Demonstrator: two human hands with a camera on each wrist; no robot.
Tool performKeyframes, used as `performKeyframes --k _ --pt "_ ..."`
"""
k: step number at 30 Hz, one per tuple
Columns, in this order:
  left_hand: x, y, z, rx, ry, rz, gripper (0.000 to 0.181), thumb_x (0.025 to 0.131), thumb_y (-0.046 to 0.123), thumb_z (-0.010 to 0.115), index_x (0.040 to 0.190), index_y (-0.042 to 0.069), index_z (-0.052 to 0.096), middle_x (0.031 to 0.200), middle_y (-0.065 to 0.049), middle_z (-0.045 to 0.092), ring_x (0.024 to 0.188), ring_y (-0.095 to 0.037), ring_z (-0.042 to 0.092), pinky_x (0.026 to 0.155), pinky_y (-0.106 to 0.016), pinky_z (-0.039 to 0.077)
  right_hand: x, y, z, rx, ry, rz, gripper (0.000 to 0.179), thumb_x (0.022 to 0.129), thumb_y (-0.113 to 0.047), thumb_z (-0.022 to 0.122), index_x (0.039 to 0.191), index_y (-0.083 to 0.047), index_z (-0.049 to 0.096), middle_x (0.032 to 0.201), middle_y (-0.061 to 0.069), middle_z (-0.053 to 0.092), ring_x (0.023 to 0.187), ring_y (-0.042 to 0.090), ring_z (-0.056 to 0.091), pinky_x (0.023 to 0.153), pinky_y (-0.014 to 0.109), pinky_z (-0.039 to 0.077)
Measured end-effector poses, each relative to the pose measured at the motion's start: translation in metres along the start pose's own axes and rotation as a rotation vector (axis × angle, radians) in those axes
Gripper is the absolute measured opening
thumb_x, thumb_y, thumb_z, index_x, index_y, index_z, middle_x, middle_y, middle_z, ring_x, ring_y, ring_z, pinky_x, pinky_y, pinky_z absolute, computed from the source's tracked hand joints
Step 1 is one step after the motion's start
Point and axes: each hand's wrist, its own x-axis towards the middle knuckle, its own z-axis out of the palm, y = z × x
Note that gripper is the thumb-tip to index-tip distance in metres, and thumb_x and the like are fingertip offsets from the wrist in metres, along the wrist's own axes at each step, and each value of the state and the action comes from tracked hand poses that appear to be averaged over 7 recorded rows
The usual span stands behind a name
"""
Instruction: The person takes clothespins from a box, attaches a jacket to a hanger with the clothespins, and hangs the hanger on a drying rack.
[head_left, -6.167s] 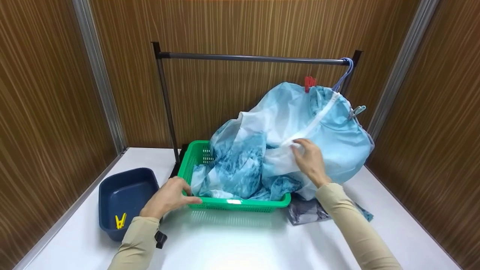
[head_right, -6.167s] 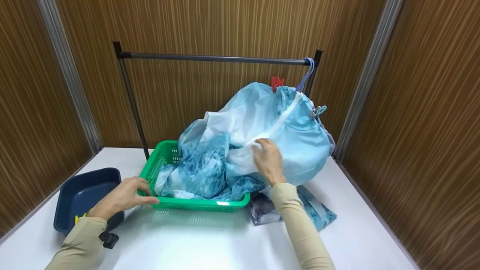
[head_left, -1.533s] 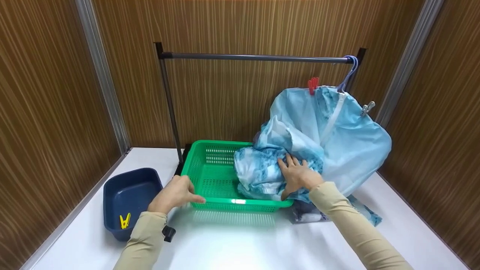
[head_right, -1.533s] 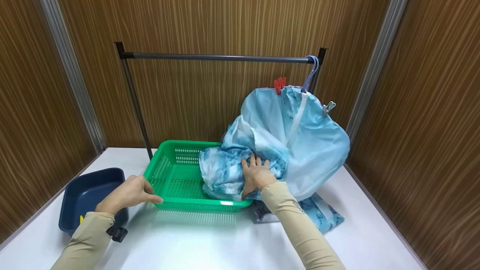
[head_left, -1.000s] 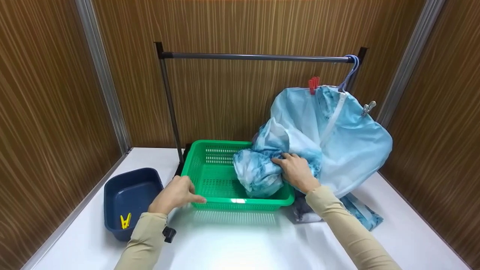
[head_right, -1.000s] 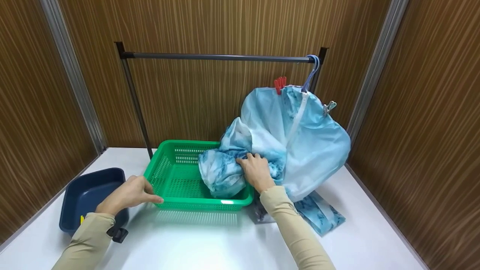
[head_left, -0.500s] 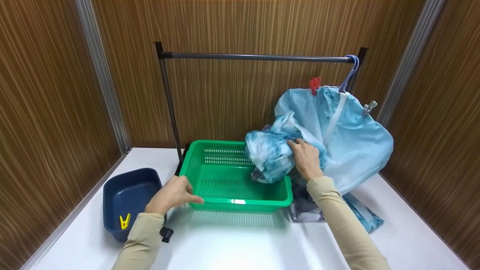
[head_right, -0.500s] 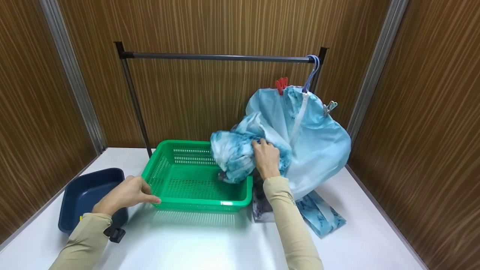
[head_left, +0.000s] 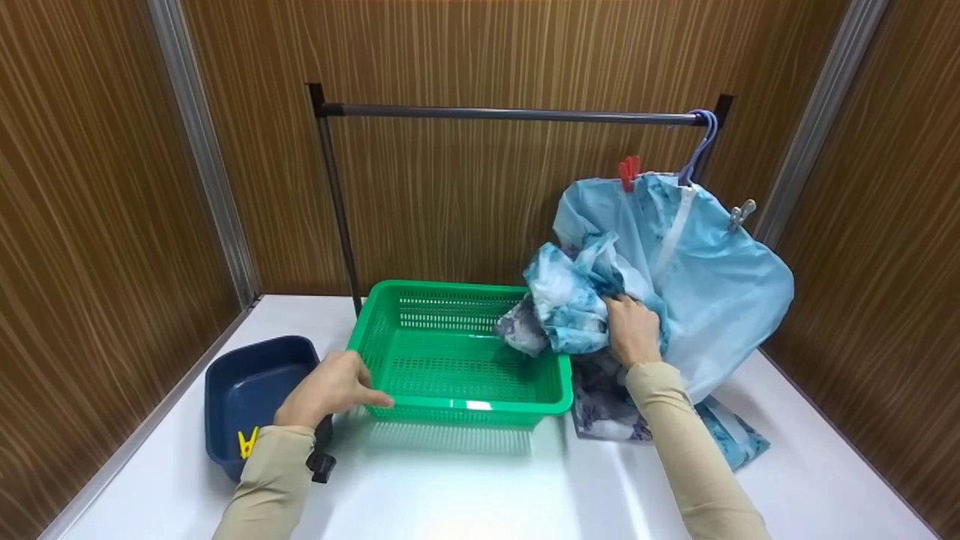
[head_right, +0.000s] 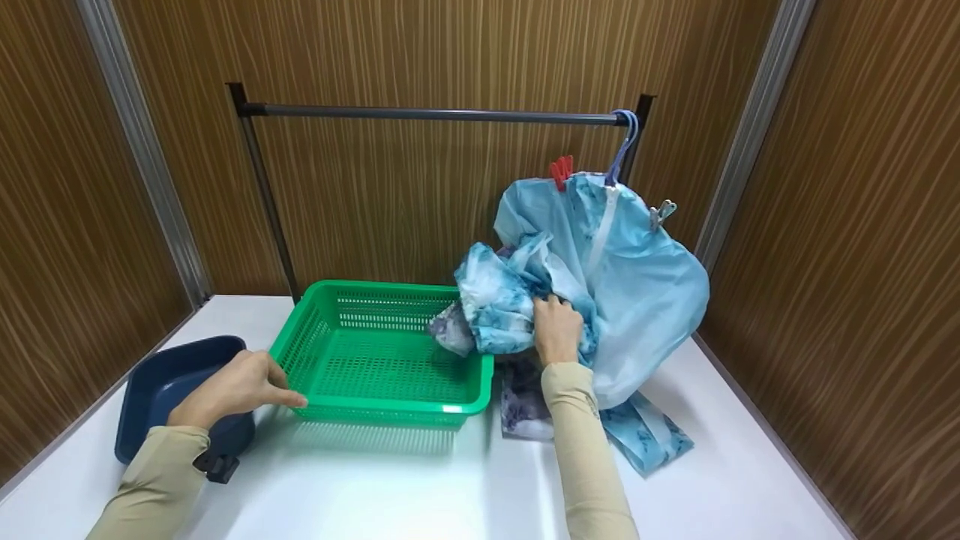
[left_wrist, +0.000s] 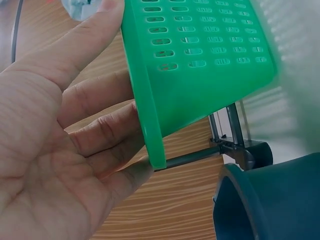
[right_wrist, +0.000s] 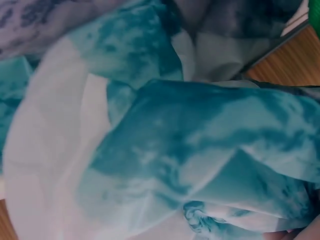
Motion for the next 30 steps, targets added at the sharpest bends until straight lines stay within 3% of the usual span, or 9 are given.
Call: performKeyframes --k 4,7,13,18,22,25,28,30 --pt "0.001 -0.001 -0.001 -0.005 -0.005 -0.012 0.026 0.078 0.031 0.09 0.074 0.007 0.079 0.059 0.001 0.062 0.054 -0.011 0.048 0.051 -0.025 0.038 -0.009 0.007 0.002 -0.017 -0.082 -0.001 0.02 0.099 0.005 0.052 0.097 0.001 0.071 0.093 0.027 0.069 0.081 0.049 0.066 0.066 0.066 0.055" --pt "0.002 -0.001 0.0 -0.01 -0.015 -0.021 0.025 0.078 0.031 0.09 0.075 0.009 0.079 0.062 0.0 0.063 0.056 -0.012 0.047 0.051 -0.025 0.037 -0.013 0.009 0.002 -0.003 -0.182 -0.03 0.02 0.097 0.005 0.055 0.112 0.005 0.069 0.106 0.03 0.068 0.094 0.051 0.065 0.076 0.066 0.055" --pt "0.002 -0.003 0.0 -0.006 -0.02 -0.027 0.026 0.078 0.031 0.09 0.078 0.008 0.08 0.062 0.003 0.059 0.058 -0.012 0.047 0.052 -0.026 0.036 -0.017 0.005 -0.004 0.11 -0.314 -0.088 0.072 0.087 0.007 0.061 0.154 0.008 0.035 0.147 0.034 0.048 0.131 0.053 0.049 0.106 0.065 0.043" --pt "0.0 -0.002 -0.001 -0.009 -0.017 -0.004 0.026 0.079 0.03 0.09 0.078 0.006 0.08 0.06 0.004 0.058 0.057 -0.012 0.046 0.052 -0.025 0.036 -0.019 0.0 -0.013 0.19 -0.321 -0.171 0.093 0.084 0.01 0.061 0.163 -0.004 0.015 0.158 0.032 0.034 0.142 0.051 0.04 0.113 0.066 0.035" --pt "-0.002 -0.001 -0.001 -0.013 -0.018 0.013 0.028 0.079 0.029 0.089 0.075 0.004 0.079 0.055 0.006 0.052 0.054 -0.01 0.043 0.051 -0.025 0.033 -0.019 -0.004 -0.018 0.259 -0.369 -0.17 0.09 0.088 0.0 0.052 0.166 -0.013 0.009 0.165 0.026 0.027 0.149 0.047 0.032 0.12 0.065 0.026" --pt "-0.002 -0.002 -0.002 -0.014 -0.017 0.009 0.028 0.079 0.029 0.089 0.075 0.004 0.079 0.056 0.005 0.05 0.054 -0.011 0.041 0.05 -0.025 0.032 -0.017 -0.01 -0.02 0.312 -0.377 -0.158 0.081 0.093 -0.012 0.048 0.166 -0.017 0.015 0.166 0.022 0.027 0.152 0.044 0.029 0.122 0.065 0.021" --pt "-0.003 -0.001 -0.002 -0.012 -0.017 0.005 0.026 0.079 0.028 0.089 0.076 0.005 0.079 0.058 0.004 0.055 0.056 -0.011 0.043 0.051 -0.025 0.034 -0.016 -0.018 -0.023 0.337 -0.358 -0.15 0.071 0.101 -0.032 0.05 0.164 -0.017 0.023 0.166 0.02 0.03 0.151 0.044 0.031 0.122 0.064 0.022" --pt "-0.002 -0.001 -0.002 -0.011 -0.018 0.005 0.025 0.079 0.028 0.09 0.077 0.006 0.08 0.06 0.003 0.059 0.057 -0.012 0.045 0.051 -0.025 0.035 -0.014 -0.024 -0.023 0.325 -0.334 -0.144 0.074 0.101 -0.047 0.054 0.163 -0.016 0.027 0.164 0.021 0.033 0.15 0.044 0.033 0.121 0.065 0.024"
